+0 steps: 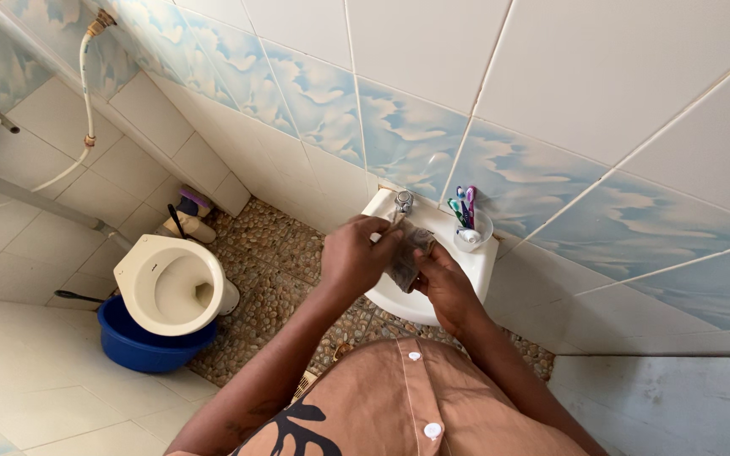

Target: The person cleans the bathroom sink and the tiled wall above it using a cloth.

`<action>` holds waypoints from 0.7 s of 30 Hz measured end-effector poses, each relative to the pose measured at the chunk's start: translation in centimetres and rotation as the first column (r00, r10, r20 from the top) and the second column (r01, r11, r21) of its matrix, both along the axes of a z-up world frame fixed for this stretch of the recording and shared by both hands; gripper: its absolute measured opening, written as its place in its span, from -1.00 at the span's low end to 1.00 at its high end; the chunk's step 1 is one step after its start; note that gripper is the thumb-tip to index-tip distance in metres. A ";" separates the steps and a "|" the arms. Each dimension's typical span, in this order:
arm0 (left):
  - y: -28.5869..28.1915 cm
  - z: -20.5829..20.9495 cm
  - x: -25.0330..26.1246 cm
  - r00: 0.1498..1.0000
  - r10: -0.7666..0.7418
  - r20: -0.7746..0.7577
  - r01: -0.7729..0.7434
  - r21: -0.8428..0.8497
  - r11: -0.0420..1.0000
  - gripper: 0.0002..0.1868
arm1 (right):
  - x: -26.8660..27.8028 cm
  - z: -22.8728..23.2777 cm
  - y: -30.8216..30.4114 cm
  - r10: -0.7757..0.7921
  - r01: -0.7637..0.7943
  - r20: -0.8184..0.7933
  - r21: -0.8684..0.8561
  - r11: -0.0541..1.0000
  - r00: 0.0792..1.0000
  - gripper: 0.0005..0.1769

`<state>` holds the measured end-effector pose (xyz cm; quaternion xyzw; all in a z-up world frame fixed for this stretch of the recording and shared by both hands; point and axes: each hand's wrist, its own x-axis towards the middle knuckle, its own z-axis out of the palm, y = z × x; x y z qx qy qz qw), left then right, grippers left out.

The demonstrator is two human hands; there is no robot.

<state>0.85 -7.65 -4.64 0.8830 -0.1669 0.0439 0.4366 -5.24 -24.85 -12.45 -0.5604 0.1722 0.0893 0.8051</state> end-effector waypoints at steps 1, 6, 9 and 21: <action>-0.4 0.0 -0.2 1.000 -0.001 0.001 0.001 0.000 1.000 -0.70 | 0.0 -0.1 0.0 -0.001 0.001 0.001 0.000 1.000 1.000 -0.51; -1.9 -0.4 -1.4 0.993 -0.070 -0.091 0.075 0.045 0.996 -0.70 | -0.1 -0.8 -0.3 0.022 -0.053 0.137 0.231 0.972 0.990 -0.57; -2.4 -0.7 -2.2 0.996 -0.084 -0.021 0.085 0.054 0.995 -0.71 | -0.5 -0.1 -0.3 -0.017 -0.030 0.148 0.312 0.950 0.989 -0.53; 0.4 -3.9 -0.9 0.906 -0.035 -0.421 -0.073 -0.237 0.969 -0.39 | -1.1 1.9 -1.1 -0.140 0.139 -0.019 0.291 0.946 0.990 -0.55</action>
